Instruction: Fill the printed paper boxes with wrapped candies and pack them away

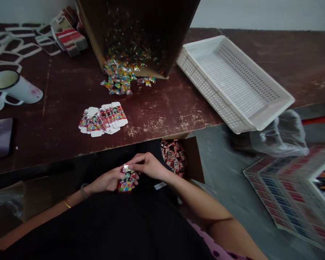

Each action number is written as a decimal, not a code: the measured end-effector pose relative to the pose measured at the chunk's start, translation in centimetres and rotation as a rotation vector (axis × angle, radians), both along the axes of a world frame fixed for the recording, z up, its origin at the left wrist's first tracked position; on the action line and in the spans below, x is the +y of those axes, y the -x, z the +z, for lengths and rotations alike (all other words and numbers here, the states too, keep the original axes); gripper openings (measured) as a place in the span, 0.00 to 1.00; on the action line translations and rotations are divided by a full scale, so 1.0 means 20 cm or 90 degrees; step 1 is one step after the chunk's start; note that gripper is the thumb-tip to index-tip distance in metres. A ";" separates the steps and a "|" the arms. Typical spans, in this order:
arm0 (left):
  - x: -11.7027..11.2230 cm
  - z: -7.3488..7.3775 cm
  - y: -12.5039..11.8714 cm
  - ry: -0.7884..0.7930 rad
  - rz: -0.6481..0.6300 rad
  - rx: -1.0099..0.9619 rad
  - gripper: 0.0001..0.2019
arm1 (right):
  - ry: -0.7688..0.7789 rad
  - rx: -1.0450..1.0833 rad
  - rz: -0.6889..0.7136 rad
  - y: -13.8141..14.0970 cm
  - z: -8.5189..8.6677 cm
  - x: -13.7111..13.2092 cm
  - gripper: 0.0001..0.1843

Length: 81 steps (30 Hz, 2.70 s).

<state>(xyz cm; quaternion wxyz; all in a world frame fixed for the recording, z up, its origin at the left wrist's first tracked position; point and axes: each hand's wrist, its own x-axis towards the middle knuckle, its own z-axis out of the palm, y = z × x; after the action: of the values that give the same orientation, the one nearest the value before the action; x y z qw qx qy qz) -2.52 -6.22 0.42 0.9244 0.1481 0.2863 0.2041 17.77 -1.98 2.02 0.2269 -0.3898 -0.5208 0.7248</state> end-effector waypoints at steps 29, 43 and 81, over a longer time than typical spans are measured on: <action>0.25 0.18 0.42 -0.430 -0.305 0.536 0.05 | -0.674 -0.444 -0.040 0.10 -0.17 1.52 0.18; 0.45 -0.04 0.03 -0.204 0.189 0.255 0.11 | -0.570 -0.364 0.011 -0.23 -0.28 0.30 0.20; 0.31 0.01 0.00 -0.290 0.106 0.328 0.17 | -0.079 0.037 -0.071 0.10 -0.03 0.31 0.19</action>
<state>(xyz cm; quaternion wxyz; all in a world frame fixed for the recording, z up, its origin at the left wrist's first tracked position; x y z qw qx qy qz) -2.56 -0.03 0.70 0.7454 0.3730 0.4681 0.2934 15.73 4.24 1.38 0.3055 -0.3818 -0.5354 0.6887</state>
